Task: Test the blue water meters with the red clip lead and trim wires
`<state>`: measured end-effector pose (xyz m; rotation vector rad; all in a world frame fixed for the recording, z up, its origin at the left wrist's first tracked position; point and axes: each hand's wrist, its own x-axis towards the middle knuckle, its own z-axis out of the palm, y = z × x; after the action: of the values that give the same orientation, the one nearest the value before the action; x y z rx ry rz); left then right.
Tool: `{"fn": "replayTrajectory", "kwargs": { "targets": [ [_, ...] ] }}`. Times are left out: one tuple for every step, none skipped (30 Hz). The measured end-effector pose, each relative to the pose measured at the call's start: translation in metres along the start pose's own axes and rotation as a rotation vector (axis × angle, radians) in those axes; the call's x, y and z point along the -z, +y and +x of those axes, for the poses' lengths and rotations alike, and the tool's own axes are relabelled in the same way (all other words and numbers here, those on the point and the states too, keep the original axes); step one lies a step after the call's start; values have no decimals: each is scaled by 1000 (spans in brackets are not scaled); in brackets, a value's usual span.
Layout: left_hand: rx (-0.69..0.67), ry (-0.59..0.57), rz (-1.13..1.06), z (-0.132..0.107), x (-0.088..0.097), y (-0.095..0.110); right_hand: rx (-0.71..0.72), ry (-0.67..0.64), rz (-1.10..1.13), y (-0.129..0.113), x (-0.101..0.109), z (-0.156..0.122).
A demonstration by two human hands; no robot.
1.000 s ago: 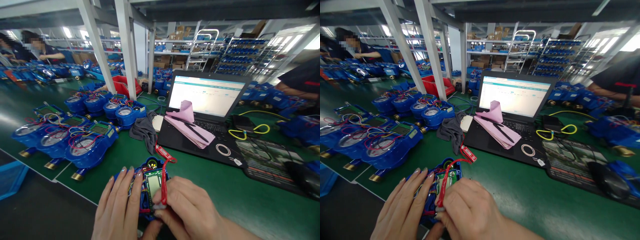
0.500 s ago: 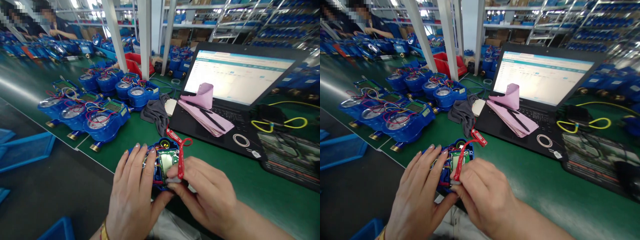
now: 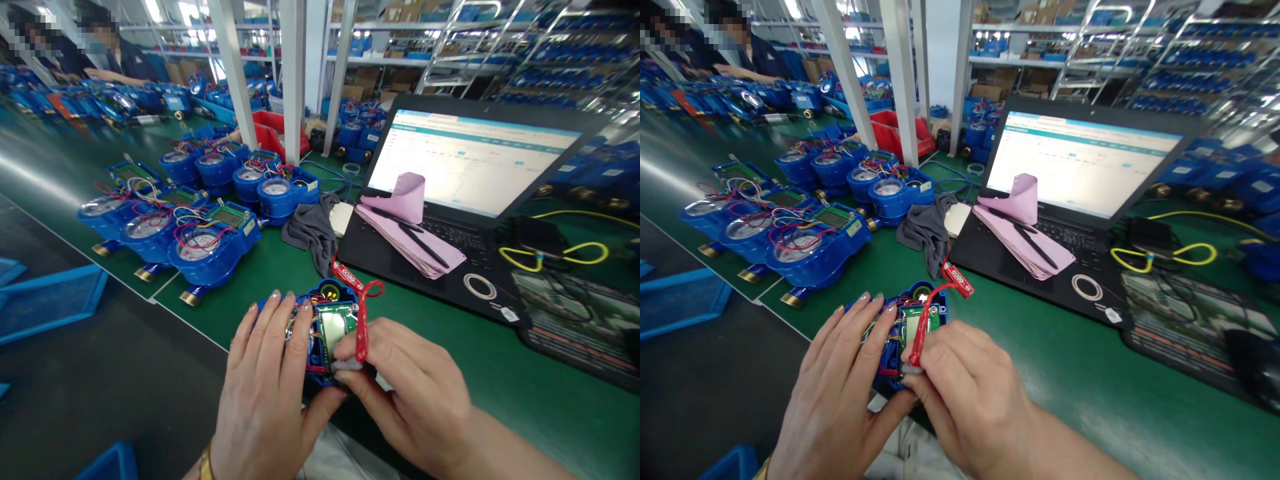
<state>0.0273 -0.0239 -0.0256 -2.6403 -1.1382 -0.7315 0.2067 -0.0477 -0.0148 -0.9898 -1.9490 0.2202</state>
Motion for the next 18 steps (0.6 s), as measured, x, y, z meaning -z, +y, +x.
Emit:
{"fn": "replayTrajectory", "kwargs": {
  "targets": [
    [-13,5,11,0,-1,-1,1,4,1,0,0,0],
    [-27,14,25,0,-1,-1,4,8,1,0,-1,0],
    [-43,24,39,0,-2,-2,9,13,-1,0,-1,1],
    [-56,33,51,0,-2,-3,10,16,-6,0,-1,1],
    [-67,43,62,0,-3,-4,12,21,-13,0,-2,1],
    [-73,50,71,0,-4,-5,13,24,-20,-1,-2,1],
    [-77,56,78,0,-5,-6,12,24,-29,-1,-2,1],
    [-82,63,85,0,-5,-7,12,27,-36,-1,-2,1],
    [-87,70,92,0,-6,-7,12,27,-39,-1,-2,1],
    [-93,72,100,0,-6,-8,13,28,-41,-1,-2,1],
    [-100,79,109,0,-6,-8,14,29,-41,0,-2,1],
    [-110,82,117,0,-7,-9,13,31,-38,0,-2,1],
    [-118,81,125,0,-6,-9,14,32,-36,0,-2,1],
    [-126,77,131,1,-6,-10,14,30,-34,1,-2,1],
    [-134,76,135,2,-6,-10,15,30,-32,1,-2,1],
    [-142,83,139,2,-7,-11,17,28,-31,1,-2,2],
    [-152,91,143,3,-7,-12,20,28,-28,1,-2,2],
    [-162,100,146,4,-8,-13,21,29,-26,2,-2,3]
  ]
}}
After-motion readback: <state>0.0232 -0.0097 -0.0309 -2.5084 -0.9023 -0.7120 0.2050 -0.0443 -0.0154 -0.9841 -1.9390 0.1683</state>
